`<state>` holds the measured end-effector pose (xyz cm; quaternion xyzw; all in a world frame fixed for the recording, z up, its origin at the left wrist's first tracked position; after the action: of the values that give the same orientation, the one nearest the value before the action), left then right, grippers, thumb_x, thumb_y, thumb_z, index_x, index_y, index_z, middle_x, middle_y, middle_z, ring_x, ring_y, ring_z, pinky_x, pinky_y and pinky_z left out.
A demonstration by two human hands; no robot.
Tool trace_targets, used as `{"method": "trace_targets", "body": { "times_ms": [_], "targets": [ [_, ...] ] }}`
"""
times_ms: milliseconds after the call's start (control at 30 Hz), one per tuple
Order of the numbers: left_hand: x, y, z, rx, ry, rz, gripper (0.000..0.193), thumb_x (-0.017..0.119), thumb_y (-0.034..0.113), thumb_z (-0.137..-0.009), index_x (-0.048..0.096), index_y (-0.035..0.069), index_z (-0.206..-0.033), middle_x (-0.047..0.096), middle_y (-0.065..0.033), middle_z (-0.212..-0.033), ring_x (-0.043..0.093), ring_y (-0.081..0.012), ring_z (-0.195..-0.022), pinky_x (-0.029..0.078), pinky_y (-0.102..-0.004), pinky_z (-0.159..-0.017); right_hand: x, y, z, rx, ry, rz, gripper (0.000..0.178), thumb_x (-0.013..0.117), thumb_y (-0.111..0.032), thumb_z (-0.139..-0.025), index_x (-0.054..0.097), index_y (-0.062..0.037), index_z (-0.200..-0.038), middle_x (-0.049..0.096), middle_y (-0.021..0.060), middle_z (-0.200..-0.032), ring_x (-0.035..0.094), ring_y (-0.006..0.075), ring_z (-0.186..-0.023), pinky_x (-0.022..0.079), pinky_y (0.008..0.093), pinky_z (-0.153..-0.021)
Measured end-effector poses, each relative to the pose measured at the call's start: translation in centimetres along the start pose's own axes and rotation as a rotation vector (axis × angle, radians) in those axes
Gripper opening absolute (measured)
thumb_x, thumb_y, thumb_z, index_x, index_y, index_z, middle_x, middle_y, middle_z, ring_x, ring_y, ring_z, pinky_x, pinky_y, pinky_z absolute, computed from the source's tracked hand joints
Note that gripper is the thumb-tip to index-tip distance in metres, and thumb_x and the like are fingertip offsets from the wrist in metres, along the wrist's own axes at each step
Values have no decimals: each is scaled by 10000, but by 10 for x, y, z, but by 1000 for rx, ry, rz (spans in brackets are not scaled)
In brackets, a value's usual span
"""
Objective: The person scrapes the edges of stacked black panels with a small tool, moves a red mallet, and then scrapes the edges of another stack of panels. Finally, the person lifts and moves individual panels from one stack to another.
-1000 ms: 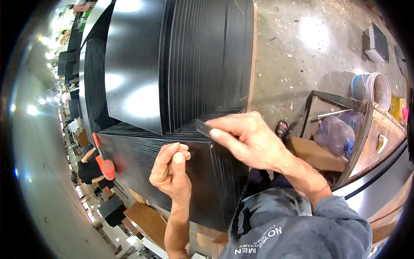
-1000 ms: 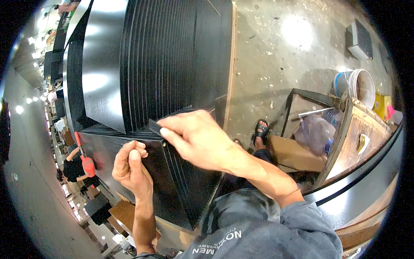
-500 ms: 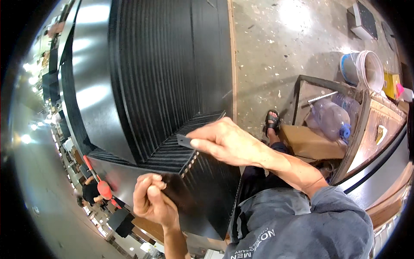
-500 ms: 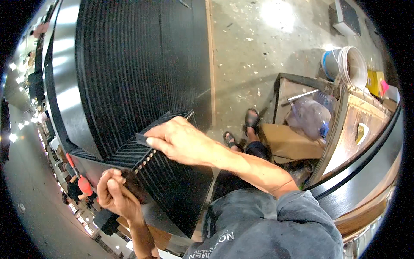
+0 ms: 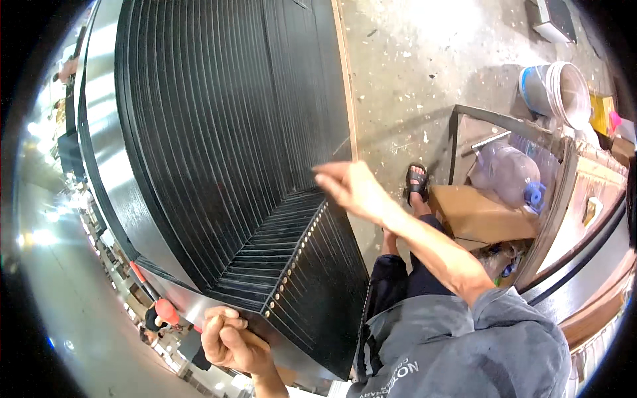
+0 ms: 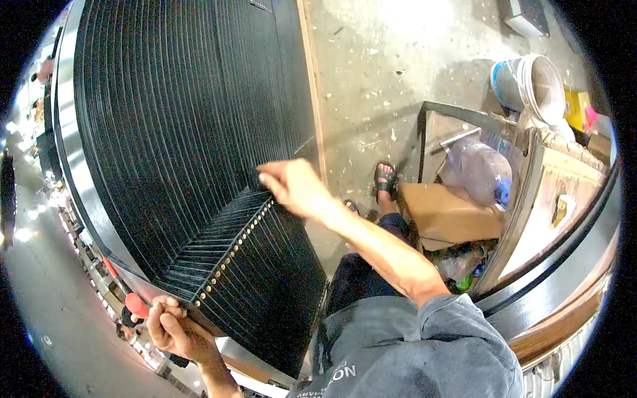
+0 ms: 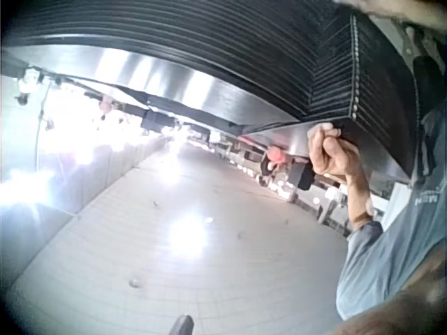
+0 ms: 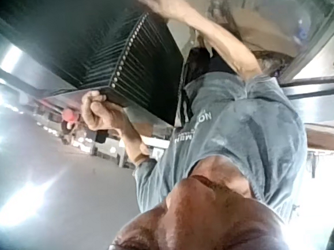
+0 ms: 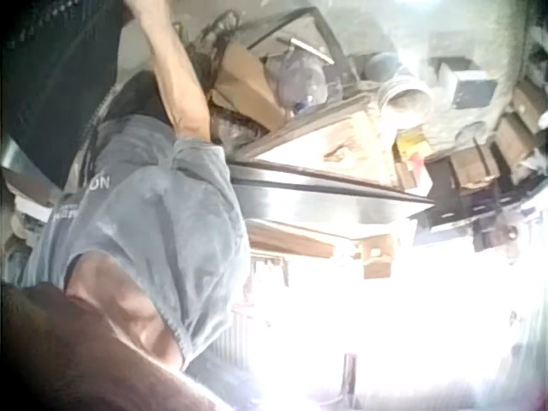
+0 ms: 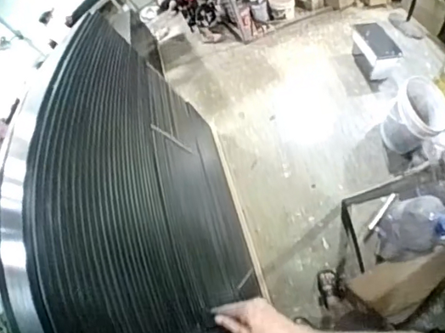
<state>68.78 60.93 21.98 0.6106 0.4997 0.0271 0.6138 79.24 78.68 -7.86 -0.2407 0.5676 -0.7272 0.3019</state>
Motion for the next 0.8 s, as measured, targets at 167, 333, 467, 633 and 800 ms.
{"method": "trace_targets", "body": {
  "times_ms": [167, 333, 467, 633, 800],
  "targets": [
    [10, -1, 0, -38, -5, 46, 251, 617, 140, -1007, 657, 30, -1229, 585, -61, -726, 547, -198, -830, 435, -298, -750, -11, 113, 21, 226, 86, 304, 287, 596, -216, -975, 725, -3, -1119, 715, 247, -1027, 701, 420, -963, 560, 459, -871],
    [6, -4, -4, -3, -17, 30, 261, 638, 162, -1004, 649, 16, -1221, 604, -71, -751, 553, -202, -831, 443, -313, -770, -25, 77, 15, 263, 272, 84, 277, 614, -190, -956, 722, 6, -1119, 711, 255, -1028, 698, 420, -971, 552, 454, -866],
    [5, -2, -3, -30, -2, 73, 245, 639, 142, -994, 657, 4, -1195, 618, -83, -766, 568, -213, -833, 454, -317, -758, -13, 59, 37, 177, 333, 86, 229, 635, -119, -939, 719, 24, -1096, 711, 254, -1020, 697, 418, -957, 552, 452, -837],
    [7, -4, -4, -32, -6, 82, 240, 637, 117, -982, 655, -10, -1185, 636, -119, -818, 575, -210, -830, 470, -317, -744, -4, -30, 75, -178, 413, 121, 179, 650, -72, -926, 707, 12, -1074, 656, 191, -840, 655, 365, -743, 546, 445, -691],
    [-1, -1, -2, -8, -3, 81, 244, 626, 86, -982, 653, -9, -1206, 644, -113, -818, 572, -213, -832, 470, -303, -736, -11, -121, 69, -333, 202, 76, 233, 661, -109, -922, 719, -8, -1123, 653, 168, -839, 657, 337, -761, 548, 428, -710]
  ]
}}
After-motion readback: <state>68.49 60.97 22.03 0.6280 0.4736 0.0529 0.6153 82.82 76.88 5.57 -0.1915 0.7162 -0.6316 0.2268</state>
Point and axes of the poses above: each hand's wrist, its own z-axis away from the middle knuckle, its own x-axis out of the palm, y = z × x, the point moved 10 cm from there along -z, towards the middle knuckle
